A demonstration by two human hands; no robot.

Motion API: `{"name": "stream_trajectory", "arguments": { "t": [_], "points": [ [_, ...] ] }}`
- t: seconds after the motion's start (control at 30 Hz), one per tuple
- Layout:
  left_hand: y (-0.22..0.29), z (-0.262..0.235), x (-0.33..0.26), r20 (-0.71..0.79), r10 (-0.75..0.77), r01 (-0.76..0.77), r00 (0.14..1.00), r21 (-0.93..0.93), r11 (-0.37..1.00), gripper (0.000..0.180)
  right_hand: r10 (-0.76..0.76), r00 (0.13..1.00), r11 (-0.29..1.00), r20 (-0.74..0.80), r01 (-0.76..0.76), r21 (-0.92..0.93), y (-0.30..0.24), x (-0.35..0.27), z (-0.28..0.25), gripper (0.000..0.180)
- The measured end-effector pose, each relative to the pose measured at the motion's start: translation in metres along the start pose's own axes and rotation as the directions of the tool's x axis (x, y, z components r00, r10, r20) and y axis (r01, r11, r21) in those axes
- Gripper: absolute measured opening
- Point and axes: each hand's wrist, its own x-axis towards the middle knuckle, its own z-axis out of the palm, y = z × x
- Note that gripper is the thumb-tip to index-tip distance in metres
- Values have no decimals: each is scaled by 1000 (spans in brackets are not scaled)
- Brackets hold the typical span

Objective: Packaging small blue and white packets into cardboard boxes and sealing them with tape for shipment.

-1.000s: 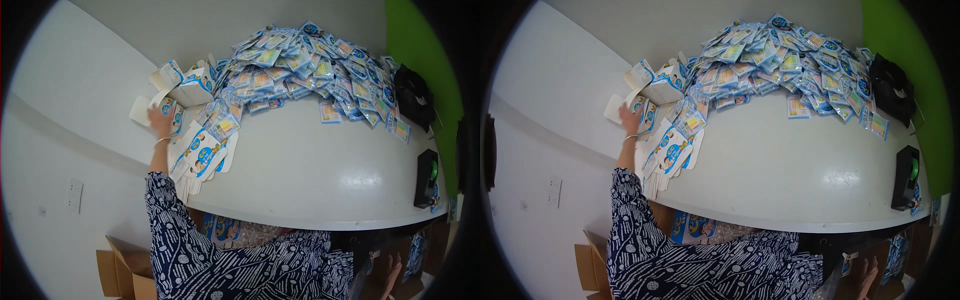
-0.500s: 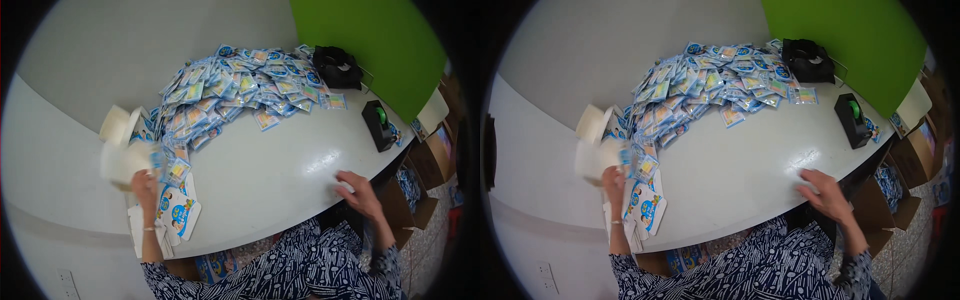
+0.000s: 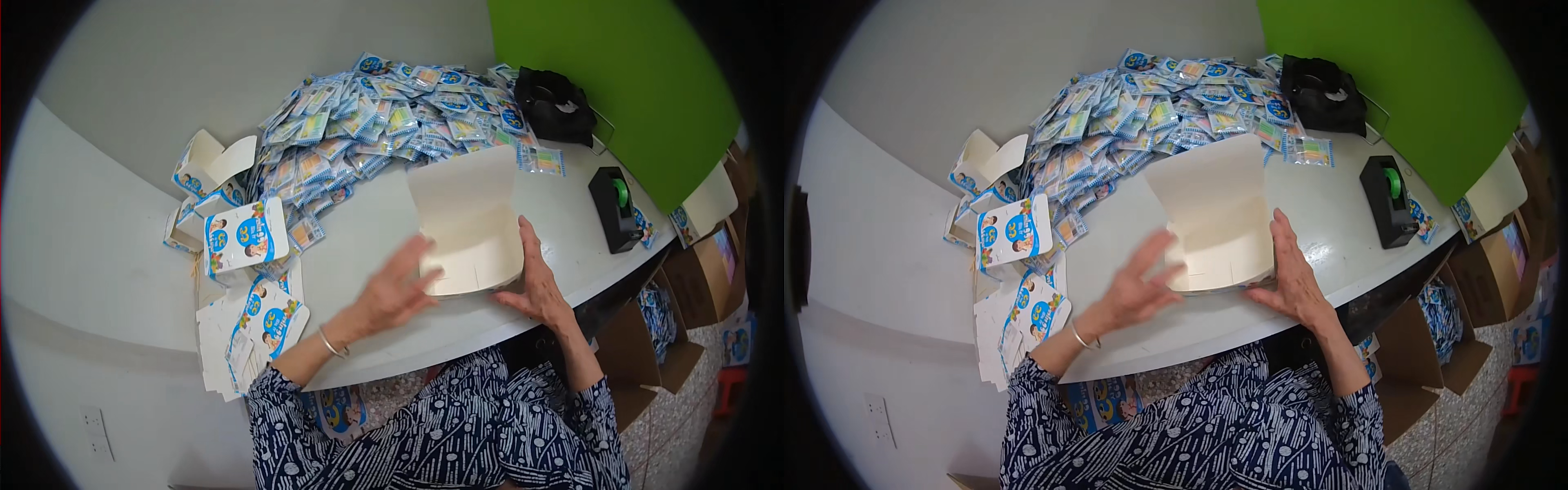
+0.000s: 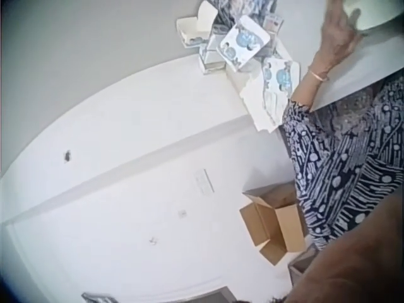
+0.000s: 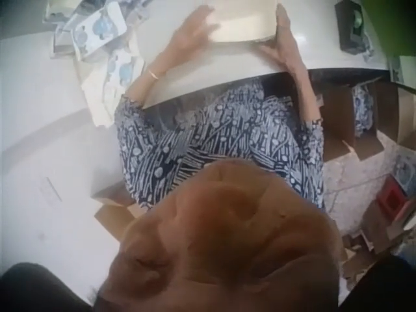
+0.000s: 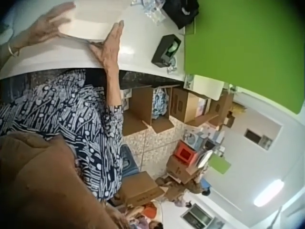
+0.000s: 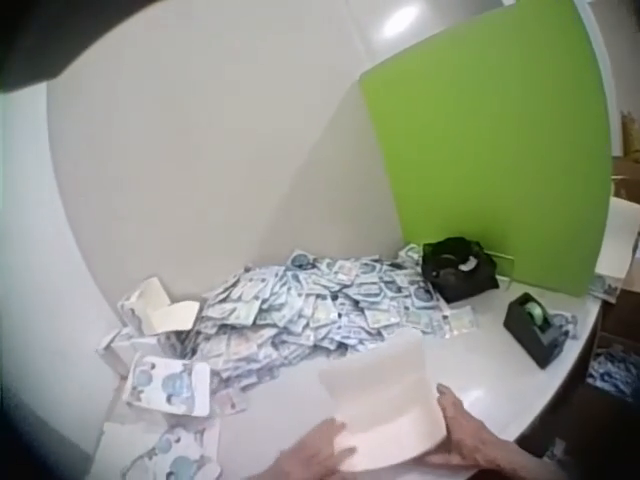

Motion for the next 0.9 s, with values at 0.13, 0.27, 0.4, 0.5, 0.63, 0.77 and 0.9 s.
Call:
{"name": "stream_trajectory", "arguments": {
  "t": [0.13,0.27,0.4,0.5,0.63,0.77,0.9],
  "points": [
    [-69,-83,9,-297,-201,325,933,462,825,65,-66,997,992,-39,62,-107,-1,-9,-5,107],
    [-124,-128,-78,-247,-629,518,737,805,290,96,-88,994,975,-63,74,-208,-9,-1,-8,103],
    [-174,-143,-158,-268,-773,481,575,875,55,59,-74,983,929,-169,6,-371,-13,3,-16,97],
    [-171,-170,-164,-404,-608,560,683,825,81,26,54,949,900,-310,-181,-398,24,-5,-35,96],
    [-107,-211,-105,-584,-263,631,768,759,160,29,5,840,769,-543,-351,-535,51,-3,-56,100],
    [-15,-146,-6,-326,-174,352,929,636,687,38,-178,883,881,-435,-54,-470,2,-8,-34,109],
    [15,-103,61,-243,-25,149,970,505,850,34,-86,984,980,-155,56,-189,-13,-19,-10,114]
  ]
}}
